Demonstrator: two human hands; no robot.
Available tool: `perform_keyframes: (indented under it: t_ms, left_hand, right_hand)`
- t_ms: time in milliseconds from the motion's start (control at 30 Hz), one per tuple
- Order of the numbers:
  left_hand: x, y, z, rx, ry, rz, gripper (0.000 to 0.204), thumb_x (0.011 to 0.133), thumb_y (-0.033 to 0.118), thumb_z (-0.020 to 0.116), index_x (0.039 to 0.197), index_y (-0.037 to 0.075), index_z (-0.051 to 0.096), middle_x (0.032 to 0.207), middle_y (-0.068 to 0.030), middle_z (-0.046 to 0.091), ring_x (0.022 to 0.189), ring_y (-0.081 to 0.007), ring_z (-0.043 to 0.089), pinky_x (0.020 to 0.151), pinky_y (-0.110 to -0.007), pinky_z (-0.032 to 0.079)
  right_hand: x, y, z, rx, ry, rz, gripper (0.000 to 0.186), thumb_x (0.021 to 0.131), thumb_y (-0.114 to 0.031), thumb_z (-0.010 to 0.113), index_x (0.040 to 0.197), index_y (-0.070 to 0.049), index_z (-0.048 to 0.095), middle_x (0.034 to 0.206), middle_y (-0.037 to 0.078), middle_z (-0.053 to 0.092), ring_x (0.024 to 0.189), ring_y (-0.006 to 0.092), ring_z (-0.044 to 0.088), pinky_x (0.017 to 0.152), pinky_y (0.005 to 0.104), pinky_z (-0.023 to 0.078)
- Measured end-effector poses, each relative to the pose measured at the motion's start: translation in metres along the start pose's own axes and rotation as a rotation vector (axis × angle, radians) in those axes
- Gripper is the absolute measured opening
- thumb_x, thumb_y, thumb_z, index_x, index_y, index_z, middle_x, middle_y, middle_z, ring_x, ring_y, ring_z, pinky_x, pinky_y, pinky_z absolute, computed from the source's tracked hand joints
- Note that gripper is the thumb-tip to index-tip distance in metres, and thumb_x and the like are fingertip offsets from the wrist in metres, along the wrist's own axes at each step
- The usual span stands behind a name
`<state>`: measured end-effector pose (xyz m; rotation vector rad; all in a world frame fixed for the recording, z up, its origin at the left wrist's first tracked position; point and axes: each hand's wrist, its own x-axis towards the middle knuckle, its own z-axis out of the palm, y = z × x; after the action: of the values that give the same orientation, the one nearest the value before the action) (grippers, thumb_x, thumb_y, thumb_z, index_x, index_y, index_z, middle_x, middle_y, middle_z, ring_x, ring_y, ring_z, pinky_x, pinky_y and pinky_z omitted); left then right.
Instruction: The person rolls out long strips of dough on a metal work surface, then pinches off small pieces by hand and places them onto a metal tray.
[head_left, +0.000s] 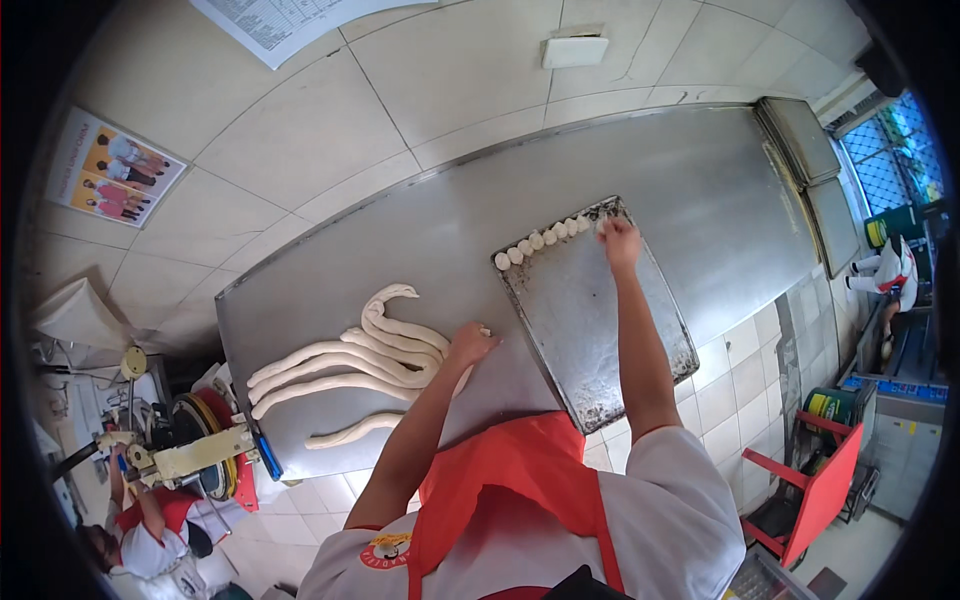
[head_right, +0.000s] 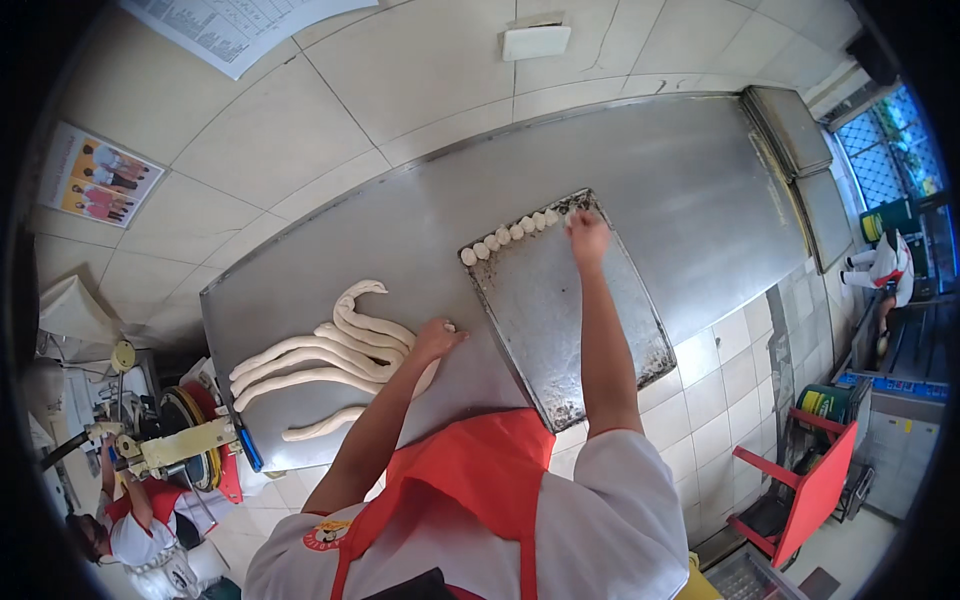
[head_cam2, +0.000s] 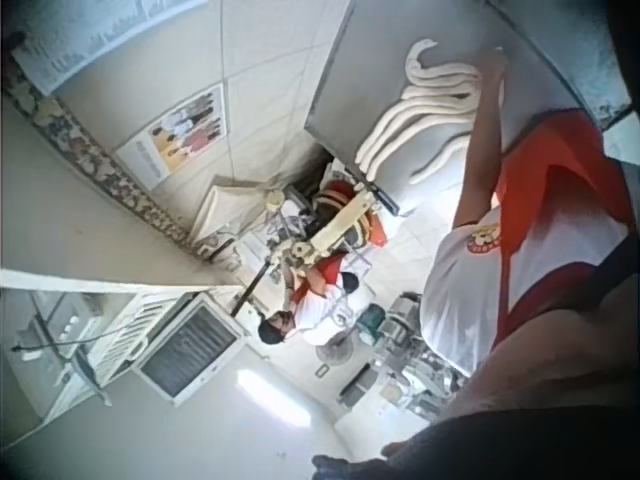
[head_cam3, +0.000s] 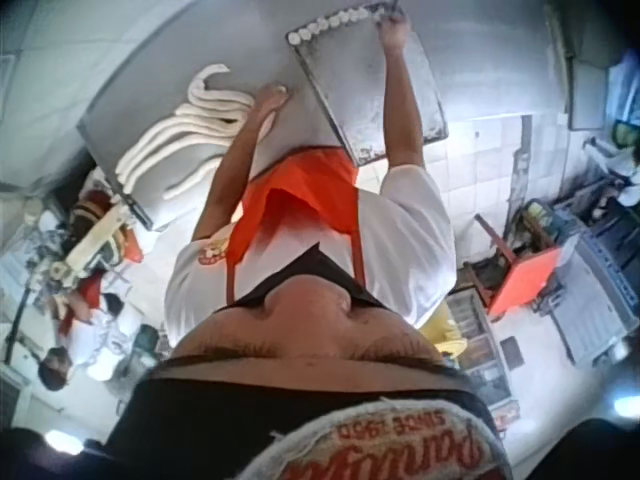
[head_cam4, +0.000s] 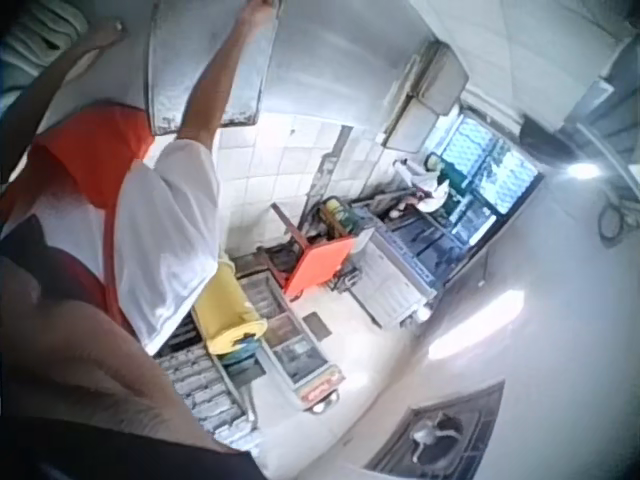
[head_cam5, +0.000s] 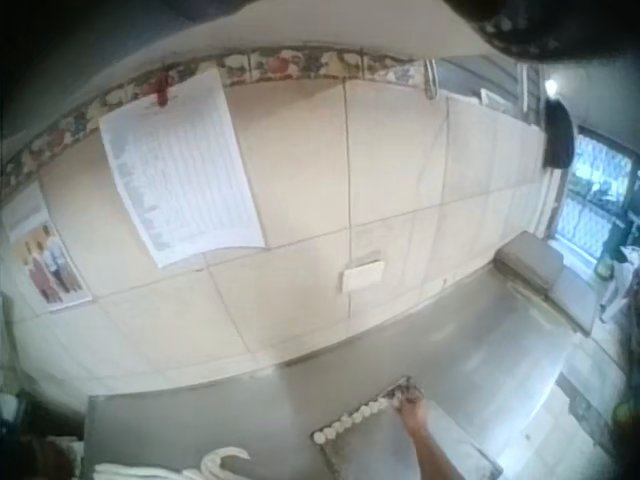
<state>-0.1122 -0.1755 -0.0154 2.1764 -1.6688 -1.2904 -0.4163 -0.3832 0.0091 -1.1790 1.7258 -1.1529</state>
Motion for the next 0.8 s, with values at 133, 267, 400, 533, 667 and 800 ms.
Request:
perform_keyframes:
  t_ms: [133,267,400,533,667,800]
  left_hand:
    - [-0.002,0.016,-0.004,0.002,-0.141,0.071,0.056,0.066,0.029,0.079,0.115,0.005,0.063,0.104,-0.0223,0.068,0.096,-0.0392,0.066,0.085,-0.044,0.052]
    - [-0.023,0.002,-0.002,-0.219,0.066,0.116,0.059,0.062,0.016,0.080,0.115,0.003,0.059,0.104,-0.0224,0.067,0.101,-0.0375,0.065,0.088,-0.043,0.051]
    - [-0.037,0.022,-0.001,-0.341,0.164,0.151,0.058,0.060,0.007,0.077,0.114,0.000,0.058,0.102,-0.0232,0.067,0.101,-0.0363,0.065,0.088,-0.043,0.051]
    - [-0.030,-0.009,0.009,-0.638,-0.020,0.091,0.052,0.064,0.013,0.077,0.112,0.000,0.062,0.097,-0.0222,0.069,0.099,-0.0375,0.066,0.086,-0.043,0.052]
    - [-0.055,0.018,-0.003,-0.110,-0.098,0.254,0.037,0.072,0.019,0.072,0.104,0.001,0.066,0.097,-0.0201,0.070,0.094,-0.0390,0.067,0.081,-0.045,0.054]
    - [-0.044,0.020,0.008,0.229,-0.075,0.155,0.032,0.083,0.023,0.058,0.106,0.004,0.069,0.104,-0.0210,0.069,0.100,-0.0396,0.066,0.084,-0.048,0.053]
  right_hand:
    - [0.033,0.010,0.011,-0.383,-0.040,-0.022,0.027,0.085,-0.023,0.069,0.100,-0.002,0.072,0.081,0.014,0.068,0.071,0.0226,0.066,0.065,0.0343,0.053]
    - [-0.040,-0.009,0.043,-0.580,0.280,-0.298,0.039,0.086,-0.032,0.072,0.115,-0.006,0.066,0.099,0.017,0.062,0.096,0.0320,0.062,0.082,0.0391,0.051]
    - [-0.170,0.010,0.063,-0.187,-0.584,0.045,0.029,0.085,-0.022,0.071,0.109,-0.006,0.071,0.092,0.011,0.071,0.087,0.0180,0.065,0.075,0.0328,0.051]
    - [-0.237,0.001,0.087,0.102,-0.950,0.144,0.023,0.085,-0.017,0.071,0.104,-0.005,0.073,0.079,0.006,0.068,0.067,0.0099,0.061,0.063,0.0295,0.052]
    - [-0.257,-0.019,0.079,-0.258,-0.612,-0.058,0.022,0.087,-0.021,0.066,0.097,-0.002,0.071,0.078,0.017,0.069,0.068,0.0287,0.066,0.065,0.0382,0.053]
    - [-0.276,-0.025,0.091,-0.525,-0.352,-0.161,0.027,0.089,-0.026,0.062,0.086,0.001,0.065,0.083,0.030,0.062,0.080,0.0466,0.062,0.069,0.0469,0.051]
